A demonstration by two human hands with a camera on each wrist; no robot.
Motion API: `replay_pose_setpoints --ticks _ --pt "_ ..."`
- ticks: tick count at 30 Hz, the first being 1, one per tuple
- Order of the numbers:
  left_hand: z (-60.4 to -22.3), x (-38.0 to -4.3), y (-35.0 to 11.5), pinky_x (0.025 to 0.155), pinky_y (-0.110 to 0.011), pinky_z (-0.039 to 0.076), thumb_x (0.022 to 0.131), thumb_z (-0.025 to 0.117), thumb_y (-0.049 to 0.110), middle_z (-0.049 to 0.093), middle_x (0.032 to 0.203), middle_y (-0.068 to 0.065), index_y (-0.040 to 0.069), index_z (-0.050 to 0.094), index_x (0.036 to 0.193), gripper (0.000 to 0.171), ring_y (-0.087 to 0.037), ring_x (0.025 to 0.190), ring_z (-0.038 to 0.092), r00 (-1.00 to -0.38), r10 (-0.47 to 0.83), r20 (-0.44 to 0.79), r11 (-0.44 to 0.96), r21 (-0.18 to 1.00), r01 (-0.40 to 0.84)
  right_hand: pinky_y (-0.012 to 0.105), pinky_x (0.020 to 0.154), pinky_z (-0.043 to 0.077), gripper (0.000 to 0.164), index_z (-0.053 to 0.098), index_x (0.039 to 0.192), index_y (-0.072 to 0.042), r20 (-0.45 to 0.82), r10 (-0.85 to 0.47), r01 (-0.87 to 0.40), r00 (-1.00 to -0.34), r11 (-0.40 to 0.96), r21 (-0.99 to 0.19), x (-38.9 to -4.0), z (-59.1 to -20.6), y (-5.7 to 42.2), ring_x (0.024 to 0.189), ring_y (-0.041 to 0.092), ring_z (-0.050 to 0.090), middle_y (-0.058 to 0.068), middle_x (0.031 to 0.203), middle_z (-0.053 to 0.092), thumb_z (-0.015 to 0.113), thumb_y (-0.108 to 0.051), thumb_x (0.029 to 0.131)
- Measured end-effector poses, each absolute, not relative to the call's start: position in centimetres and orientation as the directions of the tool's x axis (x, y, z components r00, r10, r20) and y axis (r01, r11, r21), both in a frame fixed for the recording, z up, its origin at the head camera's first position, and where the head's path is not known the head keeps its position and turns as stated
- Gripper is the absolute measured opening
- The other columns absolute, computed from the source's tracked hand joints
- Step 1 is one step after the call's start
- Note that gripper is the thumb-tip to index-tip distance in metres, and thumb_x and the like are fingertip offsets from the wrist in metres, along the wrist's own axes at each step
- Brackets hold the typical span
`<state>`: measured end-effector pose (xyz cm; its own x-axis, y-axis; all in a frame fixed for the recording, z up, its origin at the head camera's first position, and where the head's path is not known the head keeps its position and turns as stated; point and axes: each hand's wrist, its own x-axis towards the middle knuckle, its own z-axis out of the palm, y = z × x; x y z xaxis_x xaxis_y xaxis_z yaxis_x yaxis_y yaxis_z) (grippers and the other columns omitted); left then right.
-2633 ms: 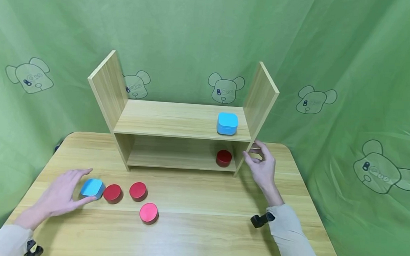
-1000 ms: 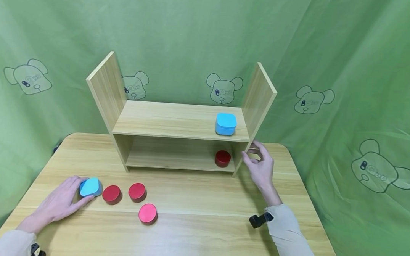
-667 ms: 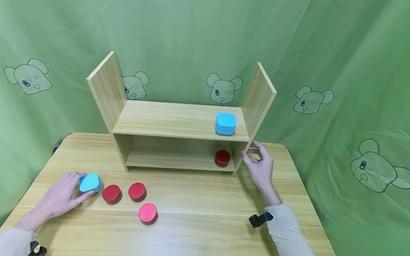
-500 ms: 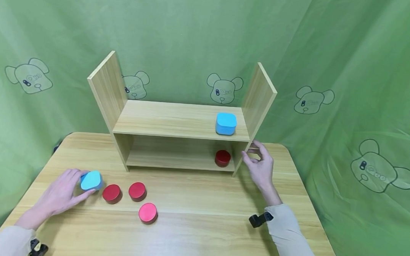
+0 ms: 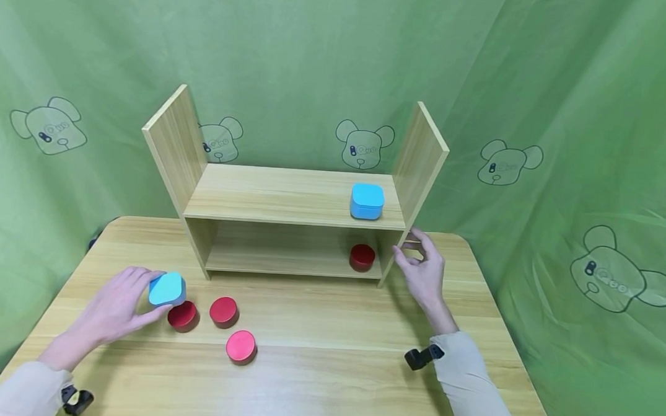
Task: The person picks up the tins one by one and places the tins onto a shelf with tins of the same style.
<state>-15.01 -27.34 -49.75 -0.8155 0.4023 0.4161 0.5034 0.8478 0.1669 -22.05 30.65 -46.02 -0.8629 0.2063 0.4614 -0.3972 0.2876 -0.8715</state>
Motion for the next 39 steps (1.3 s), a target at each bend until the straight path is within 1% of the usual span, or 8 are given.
replay_pose_setpoints --ticks 11,18,22,29,31,37,39 --pt "-47.9 -15.8 -24.7 0.089 -0.05 0.061 0.079 0.086 0.038 0.073 0.112 -0.015 -0.001 0.065 0.127 0.066 -0.031 0.104 0.067 -0.755 0.476 0.452 0.804 0.125 0.582 0.012 0.072 0.061 0.052 0.06 0.136 0.01 0.462 0.206 -0.399 -0.863 0.285 -0.872 -22.1 -46.1 30.6 0.092 -0.004 0.068 -0.02 0.11 0.068 0.072 0.019 0.085" --pt "-46.8 -16.4 -22.8 0.089 -0.048 0.061 0.078 0.087 0.038 0.073 0.113 -0.014 -0.001 0.066 0.127 0.066 -0.03 0.104 0.066 -0.73 0.514 0.45 0.782 0.103 0.615 0.012 0.072 0.061 0.052 0.061 0.135 0.01 0.463 0.208 -0.399 -0.862 0.287 -0.871 -22.1 -46.1 30.6 0.092 -0.003 0.068 -0.021 0.109 0.068 0.072 0.018 0.085" --pt "-46.2 -16.7 -21.6 0.087 -0.047 0.061 0.077 0.088 0.039 0.072 0.111 -0.014 -0.001 0.066 0.125 0.066 -0.029 0.102 0.066 -0.706 0.532 0.468 0.765 0.092 0.638 0.012 0.071 0.061 0.052 0.061 0.134 0.01 0.467 0.208 -0.402 -0.86 0.287 -0.869 -22.1 -46.2 30.6 0.092 -0.003 0.068 -0.02 0.109 0.068 0.072 0.019 0.085" --pt "-45.1 -17.3 -19.5 0.088 -0.044 0.062 0.08 0.085 0.045 0.072 0.114 -0.013 -0.001 0.066 0.129 0.069 -0.027 0.104 0.067 -0.67 0.56 0.486 0.731 0.09 0.676 0.011 0.069 0.06 0.051 0.061 0.133 0.011 0.476 0.213 -0.412 -0.853 0.283 -0.866 -22.2 -46.3 30.7 0.091 -0.005 0.068 -0.015 0.109 0.069 0.072 0.02 0.084" --pt "-44.8 -17.5 -18.9 0.088 -0.043 0.062 0.081 0.084 0.046 0.072 0.114 -0.012 -0.001 0.066 0.129 0.07 -0.027 0.104 0.067 -0.648 0.57 0.505 0.716 0.082 0.694 0.011 0.069 0.06 0.05 0.061 0.133 0.011 0.479 0.214 -0.415 -0.851 0.283 -0.864 -22.2 -46.3 30.7 0.091 -0.005 0.068 -0.015 0.109 0.069 0.072 0.02 0.084" --pt "-43.9 -18.2 -17.2 0.083 -0.039 0.061 0.079 0.085 0.041 0.071 0.11 -0.011 -0.002 0.066 0.128 0.068 -0.024 0.101 0.064 -0.542 0.592 0.597 0.645 0.052 0.762 0.011 0.069 0.06 0.05 0.062 0.132 0.011 0.48 0.212 -0.417 -0.851 0.283 -0.864 -22.2 -46.3 30.6 0.09 -0.005 0.068 -0.013 0.109 0.069 0.073 0.02 0.084" --pt "-43.6 -18.4 -16.7 0.082 -0.039 0.061 0.078 0.086 0.04 0.071 0.11 -0.012 -0.002 0.066 0.128 0.069 -0.025 0.101 0.064 -0.517 0.593 0.617 0.631 0.043 0.775 0.011 0.069 0.06 0.05 0.062 0.133 0.011 0.478 0.213 -0.415 -0.852 0.282 -0.865 -22.2 -46.3 30.6 0.09 -0.005 0.069 -0.012 0.11 0.069 0.073 0.019 0.084"
